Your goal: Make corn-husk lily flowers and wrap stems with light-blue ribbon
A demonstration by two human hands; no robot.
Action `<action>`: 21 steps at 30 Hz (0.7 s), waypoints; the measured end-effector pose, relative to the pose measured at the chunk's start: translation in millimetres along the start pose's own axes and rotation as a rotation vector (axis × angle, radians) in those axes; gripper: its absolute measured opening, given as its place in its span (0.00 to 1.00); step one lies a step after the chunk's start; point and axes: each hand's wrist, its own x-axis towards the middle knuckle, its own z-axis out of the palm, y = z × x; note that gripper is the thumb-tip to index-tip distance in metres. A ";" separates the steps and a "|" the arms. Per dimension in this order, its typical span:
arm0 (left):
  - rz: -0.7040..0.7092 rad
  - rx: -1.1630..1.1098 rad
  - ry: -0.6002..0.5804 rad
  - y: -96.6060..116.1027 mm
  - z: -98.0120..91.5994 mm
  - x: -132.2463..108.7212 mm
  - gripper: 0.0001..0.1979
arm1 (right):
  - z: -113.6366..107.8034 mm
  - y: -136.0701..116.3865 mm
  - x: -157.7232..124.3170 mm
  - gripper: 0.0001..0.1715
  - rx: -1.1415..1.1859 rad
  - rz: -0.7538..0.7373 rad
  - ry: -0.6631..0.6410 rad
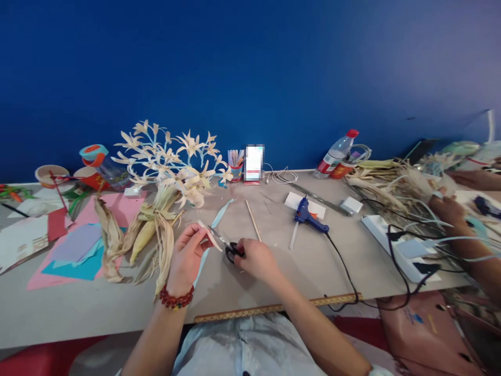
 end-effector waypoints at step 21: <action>-0.091 0.145 0.033 -29.1 -15.3 53.1 0.09 | 13.6 31.4 -46.0 0.17 1.404 0.052 -0.368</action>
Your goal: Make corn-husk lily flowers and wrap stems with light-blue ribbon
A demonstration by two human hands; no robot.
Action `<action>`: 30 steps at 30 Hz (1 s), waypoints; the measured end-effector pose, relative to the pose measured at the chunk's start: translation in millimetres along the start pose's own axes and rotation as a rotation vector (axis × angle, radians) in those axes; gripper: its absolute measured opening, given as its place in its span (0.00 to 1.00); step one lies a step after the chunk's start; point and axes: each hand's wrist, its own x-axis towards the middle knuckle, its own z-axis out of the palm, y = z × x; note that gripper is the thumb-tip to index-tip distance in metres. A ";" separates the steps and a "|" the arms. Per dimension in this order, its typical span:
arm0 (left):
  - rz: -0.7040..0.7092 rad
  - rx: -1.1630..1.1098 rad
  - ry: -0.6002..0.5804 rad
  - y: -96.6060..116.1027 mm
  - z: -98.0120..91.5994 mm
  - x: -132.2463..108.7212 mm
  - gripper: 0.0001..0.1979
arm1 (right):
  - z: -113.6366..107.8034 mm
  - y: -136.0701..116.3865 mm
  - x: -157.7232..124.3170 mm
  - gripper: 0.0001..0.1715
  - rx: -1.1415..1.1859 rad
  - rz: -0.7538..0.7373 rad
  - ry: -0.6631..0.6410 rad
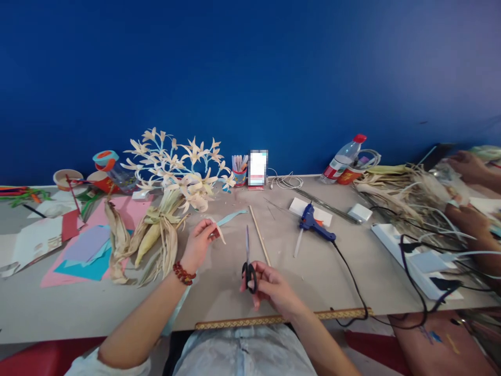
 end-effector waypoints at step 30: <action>0.194 -0.078 0.225 -15.5 -54.9 -11.4 0.04 | 22.1 -51.2 55.8 0.09 -1.915 -0.076 0.203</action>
